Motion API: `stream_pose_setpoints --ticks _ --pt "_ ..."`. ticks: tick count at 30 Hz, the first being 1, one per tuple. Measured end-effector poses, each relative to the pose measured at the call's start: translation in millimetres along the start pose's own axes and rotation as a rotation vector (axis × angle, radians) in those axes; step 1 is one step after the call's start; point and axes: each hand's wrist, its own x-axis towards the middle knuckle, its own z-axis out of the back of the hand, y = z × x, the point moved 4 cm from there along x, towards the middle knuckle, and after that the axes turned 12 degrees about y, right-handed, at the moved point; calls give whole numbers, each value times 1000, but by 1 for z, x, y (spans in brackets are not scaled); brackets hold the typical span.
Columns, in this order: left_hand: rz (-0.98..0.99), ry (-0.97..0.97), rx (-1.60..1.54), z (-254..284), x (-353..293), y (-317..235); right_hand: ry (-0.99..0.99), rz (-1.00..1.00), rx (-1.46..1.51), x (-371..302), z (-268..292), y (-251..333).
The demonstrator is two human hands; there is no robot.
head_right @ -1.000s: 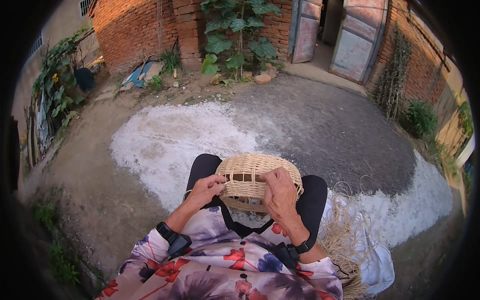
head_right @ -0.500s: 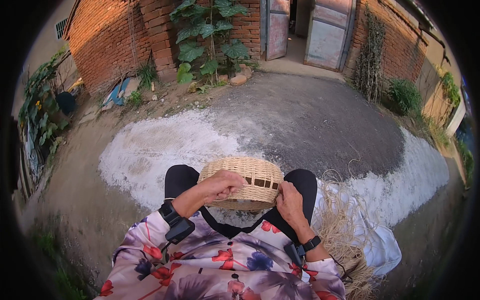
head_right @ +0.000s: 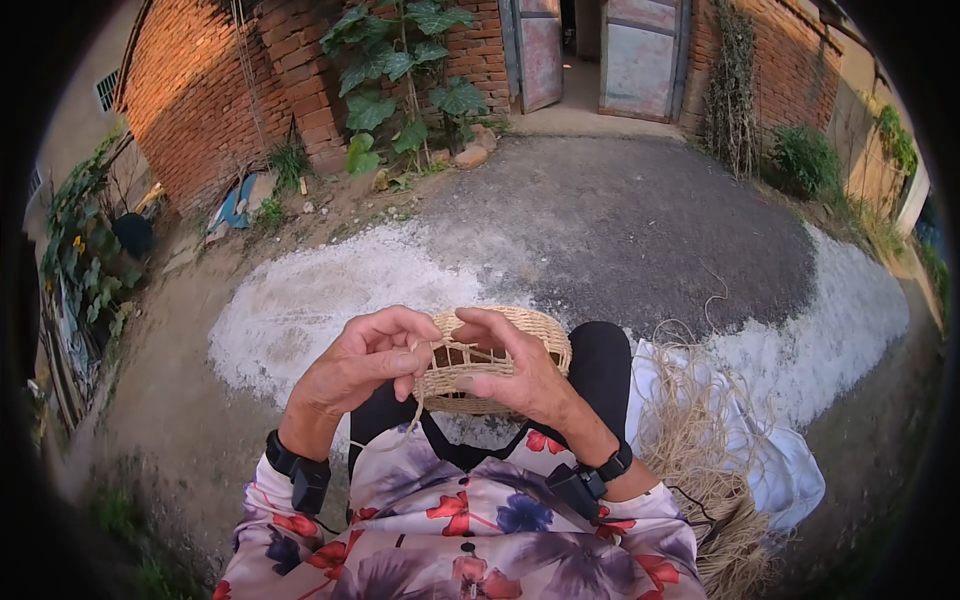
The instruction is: Weaving a small basket using thin strips of bamboo or wood.
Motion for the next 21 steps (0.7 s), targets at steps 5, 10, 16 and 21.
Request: stream_pose_setpoints --ticks 5,10,16,21 --pt "-149 -93 -66 -2 13 4 185 -137 734 -1 -26 9" --pt "-133 -236 -192 22 16 49 -108 -251 630 -30 -11 -19" --pt "-60 -491 1196 29 10 94 -256 -246 101 -43 3 -39" --pt "47 -435 1090 28 22 115 -307 -138 -164 -44 -2 -45"
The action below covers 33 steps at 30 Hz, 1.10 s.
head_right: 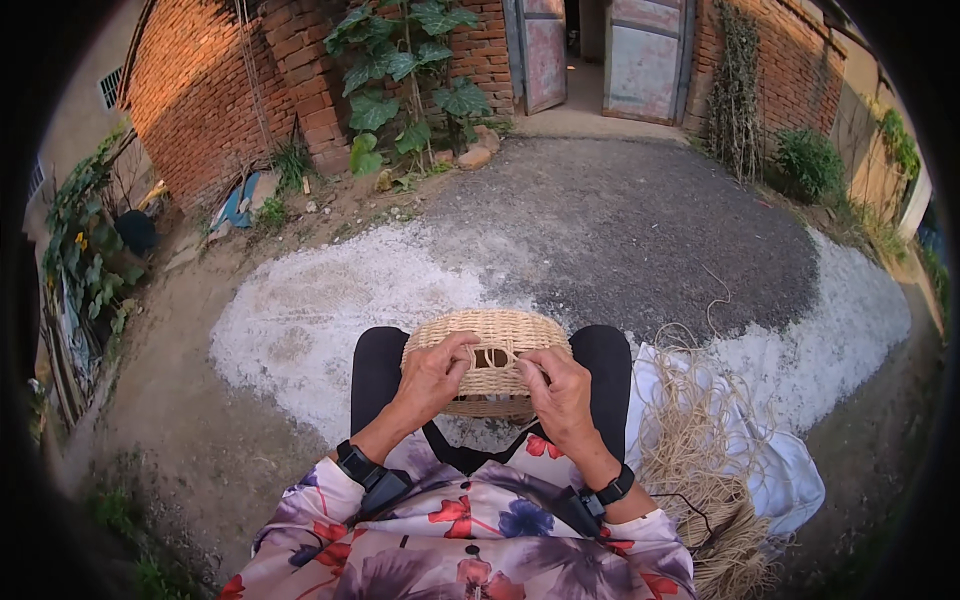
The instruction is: Weaving a small basket using thin strips of bamboo or wood.
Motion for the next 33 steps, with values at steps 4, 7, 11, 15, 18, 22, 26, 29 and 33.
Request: stream_pose_setpoints --ticks 4,7,11,15,18,22,26,29,33 --pt "-50 -14 85 -4 -4 -3 12 37 -82 5 -6 -9" --pt "-34 0 311 -7 -14 -10 24 14 -66 9 -7 -14" --pt "-16 75 303 -9 -13 -12 54 -92 -45 21 -6 -9" --pt "-48 113 248 -9 -9 -14 164 -5 -186 37 -11 -2" --pt "-16 150 239 -9 -4 -16 190 64 -292 40 -16 -3" --pt "-26 110 219 -7 -3 -14 185 119 -374 36 -18 -2" --pt "-19 96 226 -6 0 -14 232 172 -378 39 -33 -8" --pt "-5 102 236 -8 3 -14 204 237 -380 39 -41 -14" --pt "-1 84 240 -10 2 -9 215 213 -346 41 -40 -4"
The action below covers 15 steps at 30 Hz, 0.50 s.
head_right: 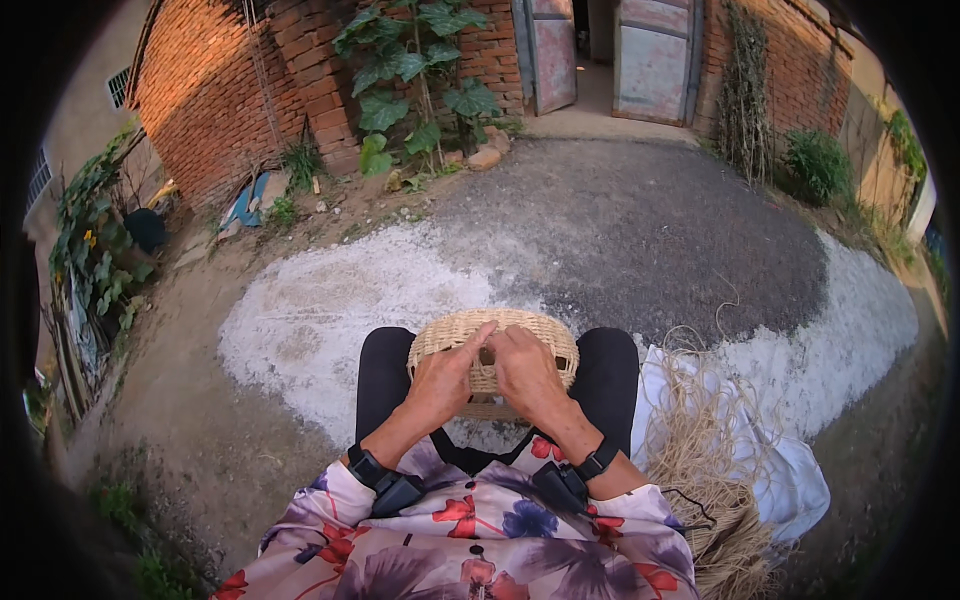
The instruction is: Weaving a small basket using thin strips of bamboo or wood.
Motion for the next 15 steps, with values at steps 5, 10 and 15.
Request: stream_pose_setpoints --ticks 5,10,15 --pt "16 -36 -121 0 -4 2 -5 73 -86 7 -1 14" --pt "58 -6 -126 -3 -5 6 119 -87 -57 5 -18 12" --pt "62 -70 -234 1 -6 8 33 -180 161 11 -26 11"
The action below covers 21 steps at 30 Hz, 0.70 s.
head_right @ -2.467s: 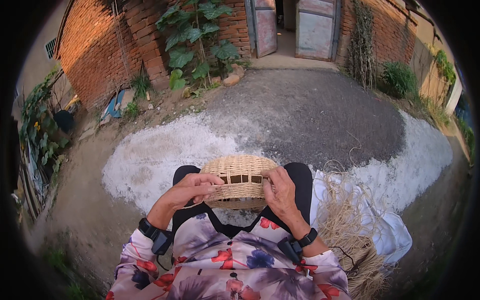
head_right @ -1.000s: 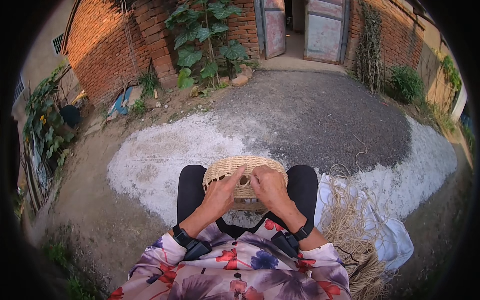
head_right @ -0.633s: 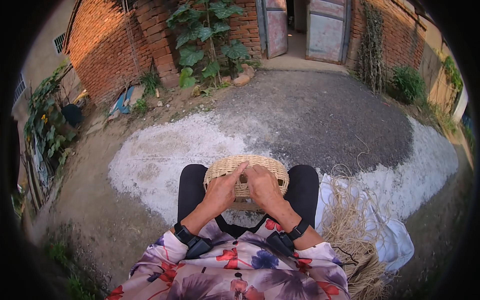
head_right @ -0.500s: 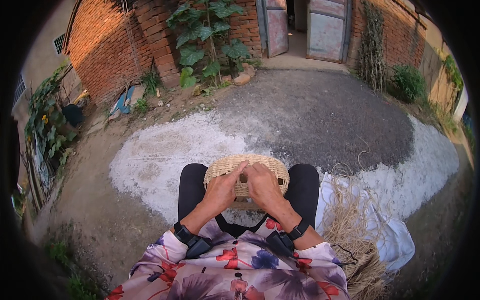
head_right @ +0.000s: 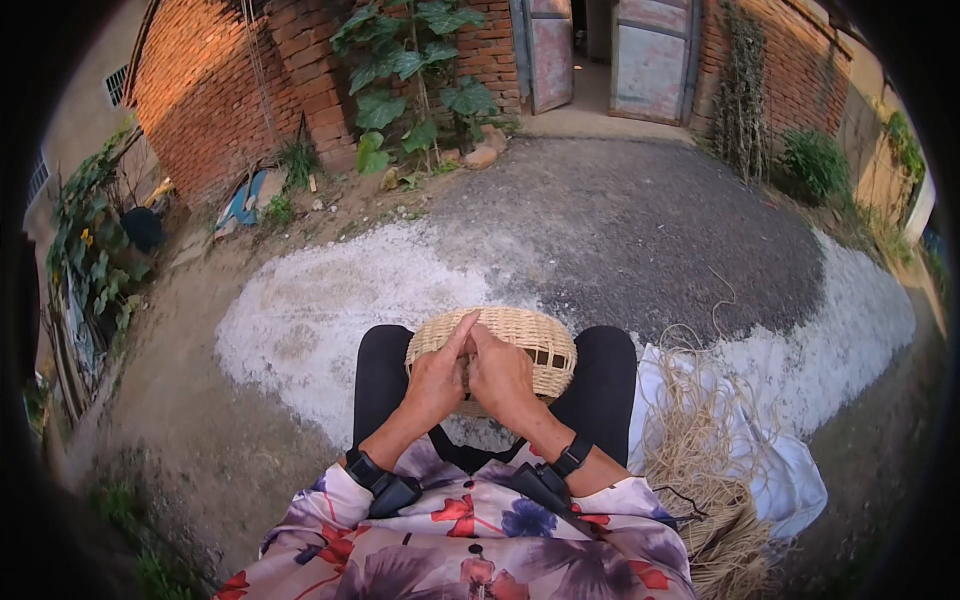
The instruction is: Weaving a small basket using thin strips of bamboo or wood.
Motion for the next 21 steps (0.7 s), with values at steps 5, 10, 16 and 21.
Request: stream_pose_setpoints --ticks 5,10,16,21 --pt "15 -14 -108 -2 0 5 44 -107 24 0 0 -1" --pt "40 2 -136 7 3 0 43 -107 100 -3 -3 -7" --pt "-95 67 312 21 5 -13 -17 -46 290 -12 7 4" --pt "-36 -153 409 77 -10 6 -222 -102 259 -43 53 -20"
